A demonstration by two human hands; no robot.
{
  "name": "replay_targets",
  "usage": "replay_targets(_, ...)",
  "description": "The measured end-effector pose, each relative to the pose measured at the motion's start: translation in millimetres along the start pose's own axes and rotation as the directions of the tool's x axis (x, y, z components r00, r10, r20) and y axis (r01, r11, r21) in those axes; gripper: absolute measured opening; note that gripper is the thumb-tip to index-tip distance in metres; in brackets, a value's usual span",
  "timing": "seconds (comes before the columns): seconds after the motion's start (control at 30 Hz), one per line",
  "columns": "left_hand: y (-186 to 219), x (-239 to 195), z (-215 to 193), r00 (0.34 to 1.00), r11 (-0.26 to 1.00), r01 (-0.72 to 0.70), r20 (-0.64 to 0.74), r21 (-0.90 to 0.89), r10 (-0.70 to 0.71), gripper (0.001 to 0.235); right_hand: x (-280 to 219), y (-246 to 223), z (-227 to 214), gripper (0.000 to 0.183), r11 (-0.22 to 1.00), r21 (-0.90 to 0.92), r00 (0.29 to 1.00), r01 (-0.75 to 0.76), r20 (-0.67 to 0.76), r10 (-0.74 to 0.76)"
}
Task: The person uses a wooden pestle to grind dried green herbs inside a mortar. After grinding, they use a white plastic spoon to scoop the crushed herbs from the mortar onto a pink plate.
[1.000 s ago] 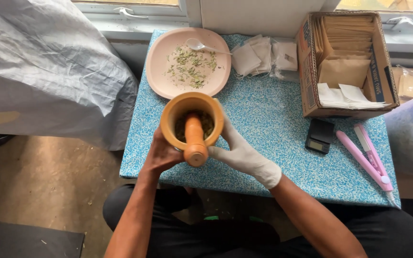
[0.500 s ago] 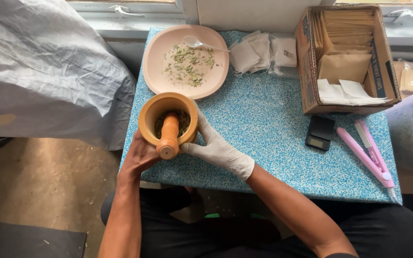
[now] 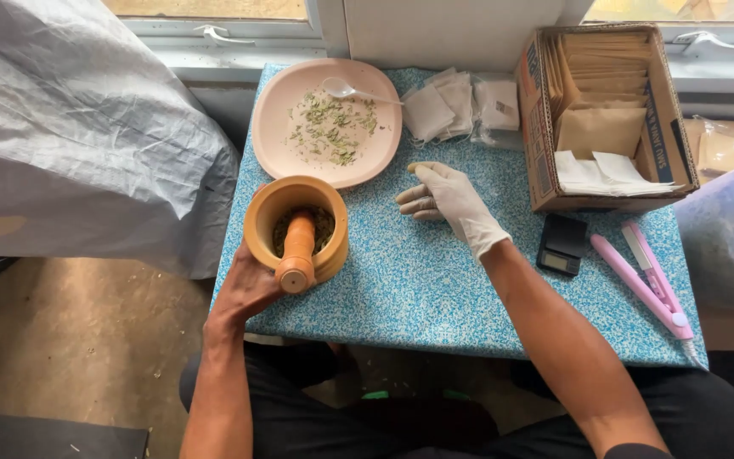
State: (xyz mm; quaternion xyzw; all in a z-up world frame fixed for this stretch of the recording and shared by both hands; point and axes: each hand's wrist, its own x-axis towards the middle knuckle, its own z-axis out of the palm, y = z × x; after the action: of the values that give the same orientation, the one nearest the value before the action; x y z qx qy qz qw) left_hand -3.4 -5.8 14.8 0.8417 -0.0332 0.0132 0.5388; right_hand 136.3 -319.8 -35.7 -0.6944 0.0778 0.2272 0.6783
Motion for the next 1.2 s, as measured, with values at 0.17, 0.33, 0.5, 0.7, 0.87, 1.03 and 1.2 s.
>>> replay_targets(0.17, -8, 1, 11, 0.999, 1.000, 0.027, -0.037, -0.016, -0.028, 0.103, 27, -8, 14, 0.067, 0.997, -0.032, 0.997, -0.067, 0.020, 0.068)
replay_targets(0.33, -16, 2, 17, 0.998, 0.998, 0.019, -0.066, -0.058, -0.023, 0.100, 49, -15, 30, 0.067, 0.995, 0.010, 0.995, -0.099, -0.002, 0.099)
replay_targets(0.5, -34, 5, 18, 0.997, 0.989, -0.028, -0.076, -0.143, 0.017, 0.101, 77, 4, 34, 0.066, 0.993, 0.078, 0.995, -0.091, -0.025, 0.093)
replay_targets(0.7, -27, 4, 14, 0.997, 0.987, -0.049, -0.073, -0.154, 0.038, 0.099, 96, 15, 46, 0.066, 0.974, 0.219, 0.994, -0.061, -0.077, 0.079)
replay_targets(0.87, -38, 4, 13, 0.998, 0.988, -0.018, -0.070, -0.153, 0.008, 0.102, 106, 22, 43, 0.056, 0.954, 0.284, 0.980, 0.097, -0.195, -0.042)
replay_targets(1.03, -39, 2, 16, 0.997, 0.991, 0.002, -0.079, -0.132, -0.012, 0.104, 78, 5, 19, 0.049, 0.960, 0.199, 0.953, 0.196, -0.270, -0.139)
replay_targets(1.2, -45, 5, 13, 0.996, 0.993, 0.037, -0.078, -0.109, -0.046, 0.097, 32, -17, -18, 0.046, 0.958, 0.162, 0.928, 0.236, -0.332, -0.172)
